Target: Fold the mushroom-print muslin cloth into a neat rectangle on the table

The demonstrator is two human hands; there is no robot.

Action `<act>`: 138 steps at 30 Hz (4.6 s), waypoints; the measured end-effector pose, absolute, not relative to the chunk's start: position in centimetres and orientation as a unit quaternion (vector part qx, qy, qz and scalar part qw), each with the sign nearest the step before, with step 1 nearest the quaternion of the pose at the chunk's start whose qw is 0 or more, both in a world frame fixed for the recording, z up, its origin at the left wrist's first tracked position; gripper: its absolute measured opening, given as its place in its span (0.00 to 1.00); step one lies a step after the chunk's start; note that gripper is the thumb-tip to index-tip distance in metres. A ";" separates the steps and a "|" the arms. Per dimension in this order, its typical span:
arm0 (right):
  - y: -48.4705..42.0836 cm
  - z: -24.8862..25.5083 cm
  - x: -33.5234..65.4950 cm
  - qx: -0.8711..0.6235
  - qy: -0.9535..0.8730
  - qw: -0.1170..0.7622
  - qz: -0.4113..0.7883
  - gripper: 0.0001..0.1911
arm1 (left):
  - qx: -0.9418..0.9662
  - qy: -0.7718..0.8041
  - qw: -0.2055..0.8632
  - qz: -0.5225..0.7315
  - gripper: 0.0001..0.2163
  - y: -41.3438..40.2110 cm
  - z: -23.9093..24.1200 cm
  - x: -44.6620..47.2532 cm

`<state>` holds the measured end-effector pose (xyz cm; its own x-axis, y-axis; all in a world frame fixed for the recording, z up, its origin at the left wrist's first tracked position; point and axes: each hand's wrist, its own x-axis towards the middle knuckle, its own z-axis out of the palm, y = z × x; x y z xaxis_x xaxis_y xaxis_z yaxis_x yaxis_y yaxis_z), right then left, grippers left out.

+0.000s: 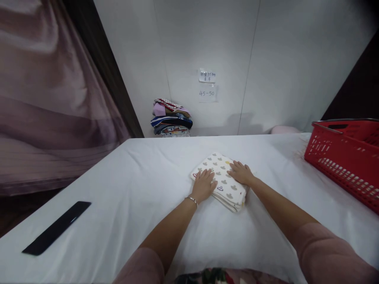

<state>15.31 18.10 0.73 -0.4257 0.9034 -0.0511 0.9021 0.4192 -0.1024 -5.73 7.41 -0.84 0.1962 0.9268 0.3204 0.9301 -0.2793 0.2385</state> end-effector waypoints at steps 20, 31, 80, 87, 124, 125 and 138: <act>21.1 0.3 10.9 -0.485 -0.870 0.034 0.088 0.32 | -0.771 -0.605 0.022 -0.197 0.19 7.4 -0.9 -5.7; 19.5 0.2 15.7 -0.550 -0.831 0.019 0.078 0.34 | -0.775 -0.601 0.034 -0.194 0.19 7.8 -1.3 -5.9; 5.4 1.5 14.8 -0.335 -0.891 0.240 0.190 0.21 | -0.499 -0.626 -0.336 -0.495 0.04 0.4 -3.8 -6.8; 2.1 0.6 14.9 -0.232 -0.915 0.281 0.171 0.19 | -0.521 -0.618 -0.326 -0.490 0.05 -0.3 -3.1 -6.4; 1.3 -0.4 14.1 -0.193 -0.916 0.320 0.149 0.05 | -0.365 -0.686 -0.407 -0.480 0.04 4.2 -0.3 -8.9; 1.2 -0.3 14.1 -0.193 -0.916 0.321 0.145 0.05 | -0.356 -0.690 -0.407 -0.481 0.04 4.8 0.0 -9.4; 1.0 -1.1 13.9 -0.196 -0.939 0.280 0.049 0.16 | -0.321 -0.750 -0.324 -0.478 0.15 10.3 -1.4 -11.2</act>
<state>13.92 0.98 -1.09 -0.7667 0.3946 0.5064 0.3398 0.9187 -0.2014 -11.22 10.33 -1.36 -0.5835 0.7920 -0.1797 0.1712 0.3363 0.9261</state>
